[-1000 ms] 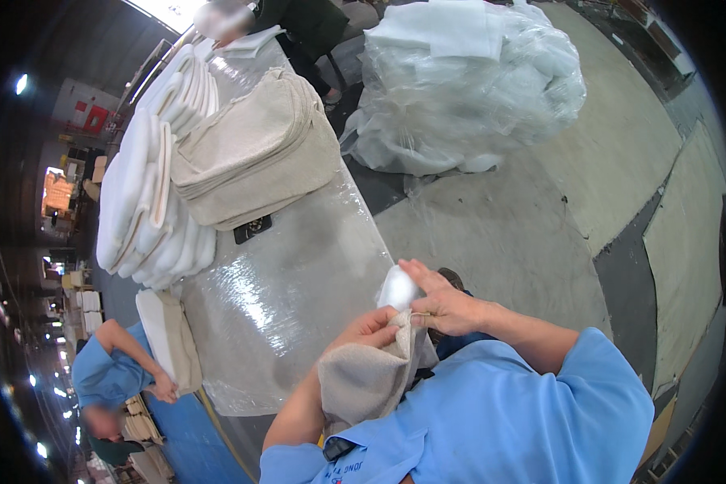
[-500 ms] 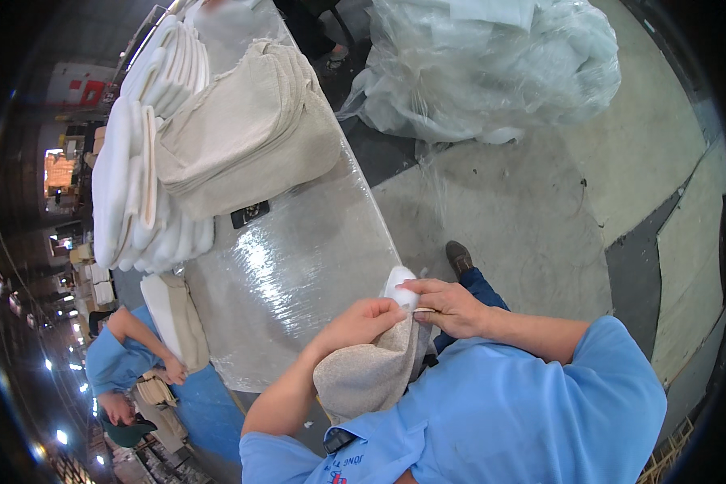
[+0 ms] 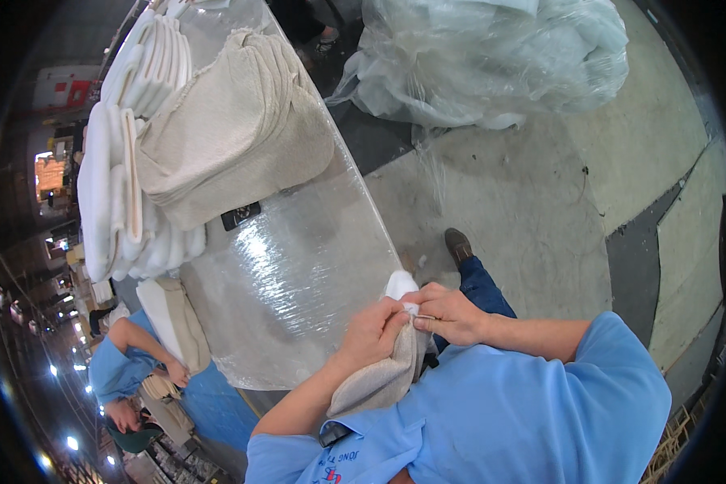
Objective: The person inserts white foam inserts into beige fabric cushion covers, aligns edges, and stacks the finished cushions on a table. A coworker performs similar actions nearby.
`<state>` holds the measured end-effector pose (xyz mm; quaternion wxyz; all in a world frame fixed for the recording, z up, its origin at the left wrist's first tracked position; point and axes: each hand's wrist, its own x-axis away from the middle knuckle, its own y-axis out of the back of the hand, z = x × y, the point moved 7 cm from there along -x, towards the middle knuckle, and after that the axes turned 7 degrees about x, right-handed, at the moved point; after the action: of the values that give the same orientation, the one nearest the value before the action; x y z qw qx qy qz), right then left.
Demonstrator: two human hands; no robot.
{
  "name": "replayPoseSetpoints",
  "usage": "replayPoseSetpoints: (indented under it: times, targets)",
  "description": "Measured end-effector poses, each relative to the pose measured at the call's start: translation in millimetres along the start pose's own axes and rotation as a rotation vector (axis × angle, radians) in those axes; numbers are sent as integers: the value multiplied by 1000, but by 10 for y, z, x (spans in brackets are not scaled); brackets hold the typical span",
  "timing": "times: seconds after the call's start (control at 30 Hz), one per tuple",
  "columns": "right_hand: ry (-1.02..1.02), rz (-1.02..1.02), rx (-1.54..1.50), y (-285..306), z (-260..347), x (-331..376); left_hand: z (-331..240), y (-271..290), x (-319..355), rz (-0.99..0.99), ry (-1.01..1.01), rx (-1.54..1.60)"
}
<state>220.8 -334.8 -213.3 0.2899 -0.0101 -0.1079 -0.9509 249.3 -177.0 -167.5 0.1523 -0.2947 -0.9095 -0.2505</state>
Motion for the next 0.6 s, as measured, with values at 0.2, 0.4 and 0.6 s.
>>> replayPoseSetpoints:
  times: [0.2,0.4,0.6]
  targets:
    - [-29,18,-107,-72,-39,-23,-23,3,69,22,-156,-132]
    - [-71,19,-249,-110,-159,-53,-404,77,18,-125,-494,-193]
    - [-95,33,-339,-167,-216,-71,-190,93,-58,-67,-526,-96]
